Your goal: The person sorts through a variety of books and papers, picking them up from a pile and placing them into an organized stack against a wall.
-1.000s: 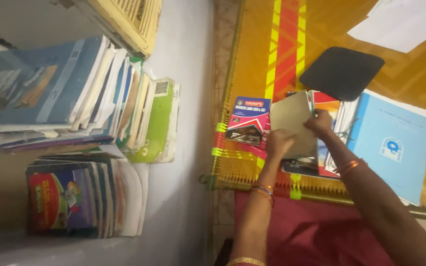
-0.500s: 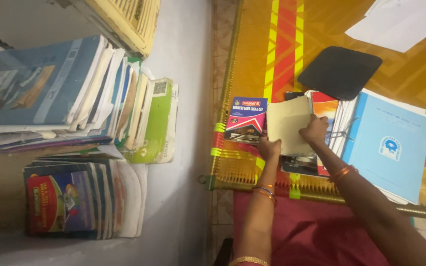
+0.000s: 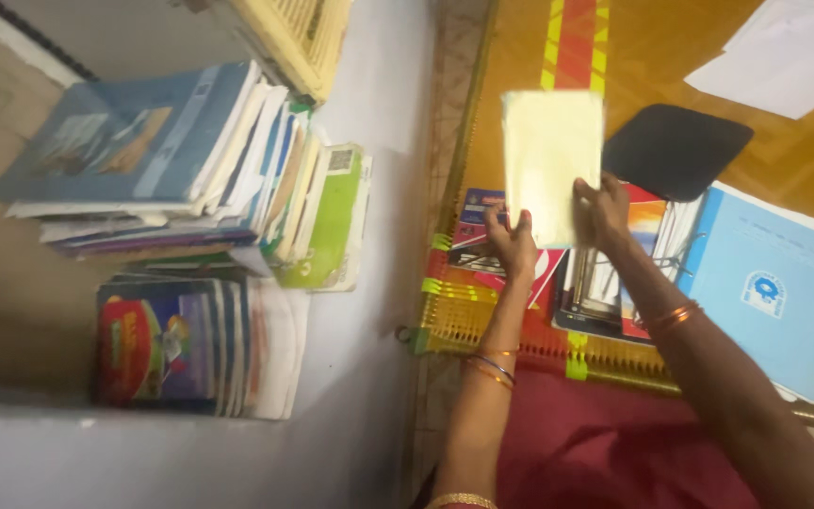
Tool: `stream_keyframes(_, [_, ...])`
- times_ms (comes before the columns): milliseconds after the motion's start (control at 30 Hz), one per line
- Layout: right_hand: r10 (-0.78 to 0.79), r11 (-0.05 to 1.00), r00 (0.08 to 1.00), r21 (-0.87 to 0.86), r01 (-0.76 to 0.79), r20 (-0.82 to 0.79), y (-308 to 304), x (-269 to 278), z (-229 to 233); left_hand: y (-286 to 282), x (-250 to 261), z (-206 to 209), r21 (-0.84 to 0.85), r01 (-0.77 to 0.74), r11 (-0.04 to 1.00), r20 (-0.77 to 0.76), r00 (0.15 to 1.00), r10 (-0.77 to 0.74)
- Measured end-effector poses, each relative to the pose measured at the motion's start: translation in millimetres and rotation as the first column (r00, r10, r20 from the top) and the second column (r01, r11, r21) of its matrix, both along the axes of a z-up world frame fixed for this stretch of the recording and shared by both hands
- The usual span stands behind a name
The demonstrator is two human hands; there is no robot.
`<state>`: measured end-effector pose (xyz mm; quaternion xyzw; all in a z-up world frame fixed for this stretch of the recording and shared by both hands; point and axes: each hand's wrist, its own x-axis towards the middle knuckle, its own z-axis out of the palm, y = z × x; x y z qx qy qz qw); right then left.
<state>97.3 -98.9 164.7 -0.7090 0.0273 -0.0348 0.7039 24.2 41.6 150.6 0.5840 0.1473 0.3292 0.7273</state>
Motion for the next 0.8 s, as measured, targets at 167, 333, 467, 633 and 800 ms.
stream_keyframes(167, [0.406,0.882,0.89,0.165,-0.441,0.208,26.4,-26.2,110.5,37.9,-15.9,66.2,-0.115,-0.068,0.991,0.215,0.972,0.091])
stream_keyframes(333, [0.711,0.696,0.679,-0.043,-0.717,0.182,53.0,-56.3,198.6,80.3,-41.6,128.9,0.021,-0.337,0.941,0.404,0.864,0.3])
stream_keyframes(467, [0.761,0.648,0.623,-0.204,-0.733,0.179,90.4,-79.0,245.1,105.8,-72.0,171.1,0.022,-0.534,0.845,0.434,0.767,0.473])
stream_keyframes(633, [0.784,0.595,0.457,-0.3,-0.746,0.42,143.1,-105.3,273.7,139.1,-126.0,228.3,0.039,-0.69,0.722,0.455,0.656,0.602])
stream_keyframes(800, [0.765,0.556,0.432,-0.151,-0.817,0.478,213.8,-132.5,292.0,185.6,-181.3,275.6,0.225,-0.888,0.4,0.408,0.459,0.79])
